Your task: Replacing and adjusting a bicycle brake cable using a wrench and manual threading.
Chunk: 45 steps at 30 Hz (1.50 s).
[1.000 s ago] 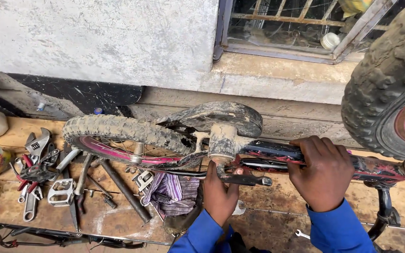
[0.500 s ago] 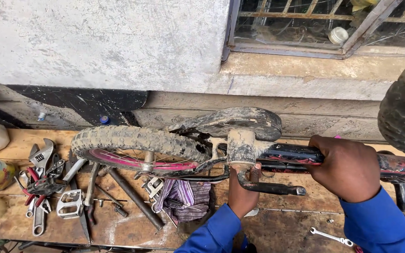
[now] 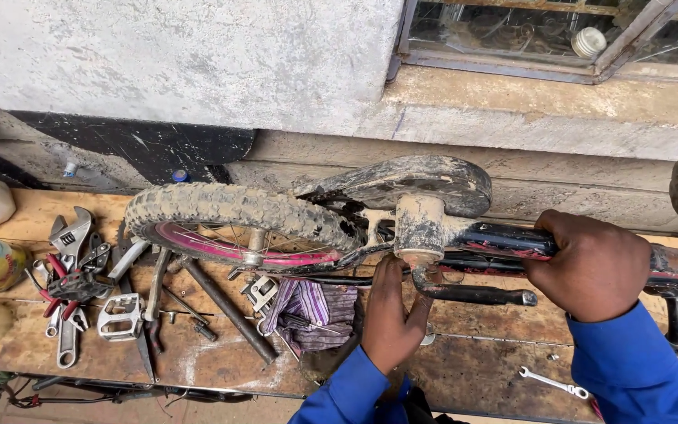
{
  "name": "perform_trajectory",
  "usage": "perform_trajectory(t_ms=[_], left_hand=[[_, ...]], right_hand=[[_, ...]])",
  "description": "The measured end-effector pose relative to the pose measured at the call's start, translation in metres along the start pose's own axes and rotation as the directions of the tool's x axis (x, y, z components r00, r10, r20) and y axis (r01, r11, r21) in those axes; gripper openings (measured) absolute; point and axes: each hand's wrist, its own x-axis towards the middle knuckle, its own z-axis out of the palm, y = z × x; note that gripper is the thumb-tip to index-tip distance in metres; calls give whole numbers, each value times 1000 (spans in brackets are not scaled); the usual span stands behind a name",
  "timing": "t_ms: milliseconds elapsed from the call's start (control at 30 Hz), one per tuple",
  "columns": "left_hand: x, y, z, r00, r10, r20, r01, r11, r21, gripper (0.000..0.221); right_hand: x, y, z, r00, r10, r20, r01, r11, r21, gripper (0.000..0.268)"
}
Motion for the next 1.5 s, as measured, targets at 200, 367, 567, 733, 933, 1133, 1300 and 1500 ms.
perform_trajectory(t_ms=[200, 367, 567, 733, 933, 1133, 1300, 1500], left_hand=[[7, -21, 22, 976, -204, 75, 208, 977, -46, 78], [-4, 4, 29, 975, -152, 162, 196, 933, -301, 28], [9, -5, 63, 825, -350, 444, 548, 692, -471, 36], [17, -28, 97, 805, -221, 551, 591, 389, -707, 21], [23, -15, 104, 831, -218, 512, 556, 368, -745, 25], [18, -4, 109, 863, -193, 467, 505, 327, -799, 29], [14, 9, 114, 889, -173, 425, 458, 276, -845, 34], [16, 29, 134, 946, -52, 319, 323, 106, -940, 27]], right_hand=[[2, 3, -4, 991, 23, 130, -17, 999, -45, 18], [9, 8, -13, 967, -34, 253, 58, 995, -87, 48], [21, 3, -23, 913, 10, 407, 51, 989, -138, 59], [15, 8, -13, 925, -63, 375, 148, 968, -202, 72], [5, 17, 0, 947, -90, 307, 178, 946, -272, 71], [4, 22, 0, 962, -120, 245, 189, 941, -280, 64], [6, 19, -24, 885, -102, 453, 200, 964, -175, 50], [7, 0, -91, 931, -90, 354, 72, 995, 64, 22]])
